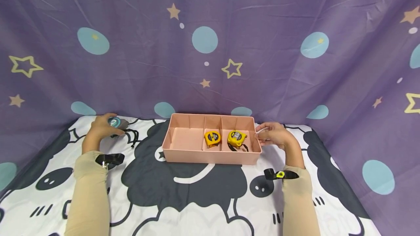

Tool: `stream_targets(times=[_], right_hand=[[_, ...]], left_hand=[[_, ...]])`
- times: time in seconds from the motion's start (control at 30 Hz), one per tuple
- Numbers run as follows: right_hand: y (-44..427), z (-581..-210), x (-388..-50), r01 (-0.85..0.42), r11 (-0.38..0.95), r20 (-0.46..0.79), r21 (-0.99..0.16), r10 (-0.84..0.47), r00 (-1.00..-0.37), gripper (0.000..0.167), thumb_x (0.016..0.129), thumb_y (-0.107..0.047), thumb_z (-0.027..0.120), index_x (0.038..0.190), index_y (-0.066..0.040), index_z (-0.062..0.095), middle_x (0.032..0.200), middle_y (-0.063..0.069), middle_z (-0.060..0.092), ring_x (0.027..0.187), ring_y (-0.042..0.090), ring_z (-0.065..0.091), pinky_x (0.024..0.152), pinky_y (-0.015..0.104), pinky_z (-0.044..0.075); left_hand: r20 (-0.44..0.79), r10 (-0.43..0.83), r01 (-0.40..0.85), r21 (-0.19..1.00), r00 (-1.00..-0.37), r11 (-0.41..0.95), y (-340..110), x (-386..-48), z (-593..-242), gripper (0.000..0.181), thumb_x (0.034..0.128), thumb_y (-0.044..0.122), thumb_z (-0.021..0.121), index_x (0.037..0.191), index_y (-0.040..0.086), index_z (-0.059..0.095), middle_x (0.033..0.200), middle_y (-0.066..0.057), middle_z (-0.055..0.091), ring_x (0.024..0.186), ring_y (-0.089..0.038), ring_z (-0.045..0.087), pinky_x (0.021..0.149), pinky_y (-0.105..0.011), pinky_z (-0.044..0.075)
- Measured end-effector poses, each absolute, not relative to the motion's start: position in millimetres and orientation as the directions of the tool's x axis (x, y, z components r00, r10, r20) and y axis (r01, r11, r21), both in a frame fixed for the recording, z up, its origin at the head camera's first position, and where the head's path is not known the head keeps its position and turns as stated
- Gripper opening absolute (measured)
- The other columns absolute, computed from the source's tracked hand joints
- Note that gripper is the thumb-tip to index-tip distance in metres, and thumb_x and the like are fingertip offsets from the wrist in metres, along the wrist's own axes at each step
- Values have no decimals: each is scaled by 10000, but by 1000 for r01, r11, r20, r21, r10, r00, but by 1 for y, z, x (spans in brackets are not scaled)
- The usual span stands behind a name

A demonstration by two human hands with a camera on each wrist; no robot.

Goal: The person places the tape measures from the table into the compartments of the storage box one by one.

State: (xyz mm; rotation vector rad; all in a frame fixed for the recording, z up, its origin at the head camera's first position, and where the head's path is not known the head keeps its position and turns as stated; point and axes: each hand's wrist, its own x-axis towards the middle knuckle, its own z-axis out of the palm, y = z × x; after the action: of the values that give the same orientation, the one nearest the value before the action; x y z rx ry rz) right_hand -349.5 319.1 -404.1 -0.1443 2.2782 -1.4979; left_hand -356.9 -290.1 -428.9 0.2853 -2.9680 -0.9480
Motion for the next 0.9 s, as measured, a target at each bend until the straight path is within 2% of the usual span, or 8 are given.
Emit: stream_targets(times=[0.43, 0.9], right_hand=[[319, -405, -351, 152, 412, -289, -898, -295, -911, 426, 956, -60, 632, 1308, 121, 474, 894, -29, 694, 767, 106, 663, 747, 270, 602], [319, -405, -350, 140, 403, -274, -905, -298, -914, 445, 955, -62, 617, 1317, 145, 461, 900, -21, 695, 765, 107, 657, 742, 268, 600]], left_hand=[[-3, -187, -154, 581, -982, 799, -290, -358, -433, 910, 720, 131, 811, 1484, -62, 357, 1400, -462, 300, 1262, -623, 321, 979, -707, 400], [-39, -196, -184, 560, -980, 808, -289, -359, -430, 872, 754, 151, 757, 1495, -51, 345, 1404, -457, 297, 1259, -613, 327, 968, -700, 416]])
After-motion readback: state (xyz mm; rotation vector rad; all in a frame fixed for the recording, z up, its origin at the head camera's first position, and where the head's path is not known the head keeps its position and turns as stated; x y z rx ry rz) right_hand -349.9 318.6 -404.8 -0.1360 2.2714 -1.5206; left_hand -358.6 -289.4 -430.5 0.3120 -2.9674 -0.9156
